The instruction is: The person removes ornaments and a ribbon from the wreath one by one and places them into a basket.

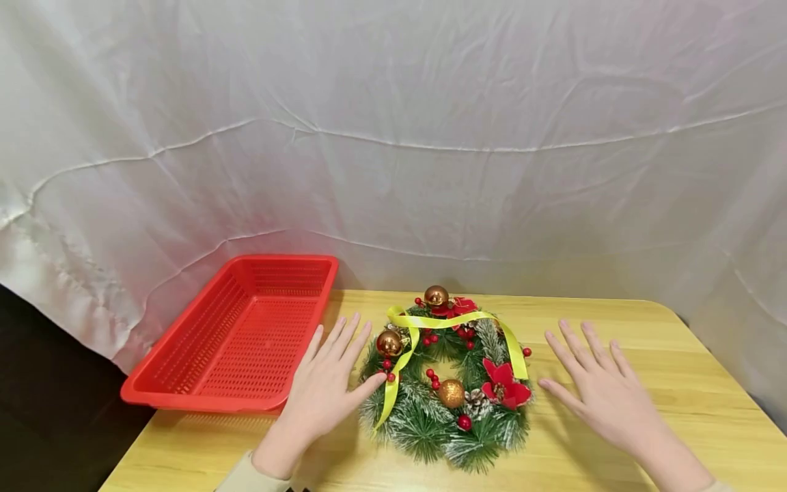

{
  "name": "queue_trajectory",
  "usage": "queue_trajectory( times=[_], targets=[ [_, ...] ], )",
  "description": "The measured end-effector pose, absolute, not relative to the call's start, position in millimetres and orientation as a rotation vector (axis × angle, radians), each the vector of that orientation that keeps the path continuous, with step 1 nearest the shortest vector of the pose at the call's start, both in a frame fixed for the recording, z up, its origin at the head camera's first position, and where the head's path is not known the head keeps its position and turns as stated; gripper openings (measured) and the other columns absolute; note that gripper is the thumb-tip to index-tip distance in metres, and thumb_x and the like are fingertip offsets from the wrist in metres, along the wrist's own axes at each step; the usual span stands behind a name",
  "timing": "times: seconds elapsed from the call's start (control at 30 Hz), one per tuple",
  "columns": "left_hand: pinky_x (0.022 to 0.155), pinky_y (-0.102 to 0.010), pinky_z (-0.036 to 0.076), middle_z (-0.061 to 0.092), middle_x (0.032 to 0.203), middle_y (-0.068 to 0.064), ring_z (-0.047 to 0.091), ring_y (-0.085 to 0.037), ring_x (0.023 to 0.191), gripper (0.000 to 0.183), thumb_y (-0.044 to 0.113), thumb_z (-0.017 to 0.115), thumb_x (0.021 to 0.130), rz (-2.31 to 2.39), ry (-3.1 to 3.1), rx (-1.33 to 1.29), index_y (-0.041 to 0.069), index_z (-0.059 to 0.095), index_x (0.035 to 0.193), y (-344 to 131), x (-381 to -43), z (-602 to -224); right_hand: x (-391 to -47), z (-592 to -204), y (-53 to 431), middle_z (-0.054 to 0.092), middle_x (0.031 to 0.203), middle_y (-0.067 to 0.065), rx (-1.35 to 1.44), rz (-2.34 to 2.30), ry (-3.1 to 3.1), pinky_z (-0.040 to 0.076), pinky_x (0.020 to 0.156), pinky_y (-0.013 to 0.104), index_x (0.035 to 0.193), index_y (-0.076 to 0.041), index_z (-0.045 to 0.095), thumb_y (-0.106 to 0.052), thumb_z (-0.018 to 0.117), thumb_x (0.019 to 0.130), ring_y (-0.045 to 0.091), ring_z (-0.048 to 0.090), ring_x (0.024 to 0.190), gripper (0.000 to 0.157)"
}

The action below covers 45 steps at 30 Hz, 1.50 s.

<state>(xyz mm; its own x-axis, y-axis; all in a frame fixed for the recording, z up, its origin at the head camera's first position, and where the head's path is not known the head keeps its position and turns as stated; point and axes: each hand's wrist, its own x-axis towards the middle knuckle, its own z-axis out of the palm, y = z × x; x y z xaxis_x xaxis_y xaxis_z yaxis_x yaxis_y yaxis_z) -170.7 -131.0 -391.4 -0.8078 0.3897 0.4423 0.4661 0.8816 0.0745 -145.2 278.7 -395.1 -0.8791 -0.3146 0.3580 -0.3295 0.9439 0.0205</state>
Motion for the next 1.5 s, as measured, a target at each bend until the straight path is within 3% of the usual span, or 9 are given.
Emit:
queue_trajectory(
  times=[0.37, 0.7, 1.0, 1.23, 1.5],
  targets=[
    [0.116, -0.043, 0.003, 0.019, 0.156, 0.000, 0.013, -0.017, 0.144, 0.078, 0.065, 0.046, 0.090, -0.297, -2.601, -0.647, 0.022, 0.026, 0.152, -124.5, -168.7, -394.6, -145.2, -406.3, 263.1, 0.008, 0.159, 0.002, 0.622, 0.089, -2.723, -0.010, 0.114, 0.039, 0.154, -0.023, 0.017, -0.051, 0.050, 0.095, 0.021, -0.005, 0.145, 0.074],
    [0.116, -0.043, 0.002, 0.021, 0.156, 0.003, 0.018, -0.019, 0.143, 0.075, 0.063, 0.049, 0.089, -0.346, -2.602, -0.726, 0.019, 0.036, 0.149, -111.4, -161.7, -399.3, -146.2, -412.4, 255.0, 0.012, 0.159, 0.003, 0.669, 0.098, -2.719, -0.009, 0.114, 0.038, 0.150, -0.015, 0.031, -0.052, 0.050, 0.095, 0.024, -0.001, 0.145, 0.069],
    [0.116, -0.043, 0.006, 0.024, 0.155, 0.003, 0.023, -0.022, 0.142, 0.074, 0.059, 0.051, 0.090, -0.379, -2.581, -0.857, 0.022, 0.031, 0.150, -86.6, -152.1, -399.9, -147.0, -418.3, 254.3, 0.014, 0.159, 0.001, 0.664, 0.083, -2.709, -0.010, 0.114, 0.036, 0.150, -0.018, 0.033, -0.054, 0.051, 0.093, 0.022, 0.000, 0.145, 0.069],
    [0.113, -0.048, 0.020, 0.035, 0.151, -0.001, 0.032, -0.023, 0.138, 0.068, 0.053, 0.052, 0.092, -0.384, -2.503, -0.982, 0.018, 0.036, 0.148, -65.2, -148.0, -406.8, -147.7, -421.3, 253.7, 0.015, 0.158, 0.004, 0.673, 0.062, -2.712, -0.010, 0.113, 0.035, 0.149, -0.017, 0.034, -0.054, 0.050, 0.094, 0.023, 0.001, 0.145, 0.068],
    [0.111, -0.046, 0.025, 0.043, 0.145, -0.002, 0.037, -0.020, 0.134, 0.063, 0.044, 0.057, 0.093, -0.445, -2.503, -1.034, 0.017, 0.038, 0.147, -47.3, -146.8, -411.6, -148.1, -427.7, 253.6, 0.019, 0.157, 0.006, 0.692, 0.041, -2.741, -0.008, 0.114, 0.039, 0.148, -0.016, 0.038, -0.055, 0.047, 0.094, 0.023, 0.002, 0.145, 0.066]
  ],
)
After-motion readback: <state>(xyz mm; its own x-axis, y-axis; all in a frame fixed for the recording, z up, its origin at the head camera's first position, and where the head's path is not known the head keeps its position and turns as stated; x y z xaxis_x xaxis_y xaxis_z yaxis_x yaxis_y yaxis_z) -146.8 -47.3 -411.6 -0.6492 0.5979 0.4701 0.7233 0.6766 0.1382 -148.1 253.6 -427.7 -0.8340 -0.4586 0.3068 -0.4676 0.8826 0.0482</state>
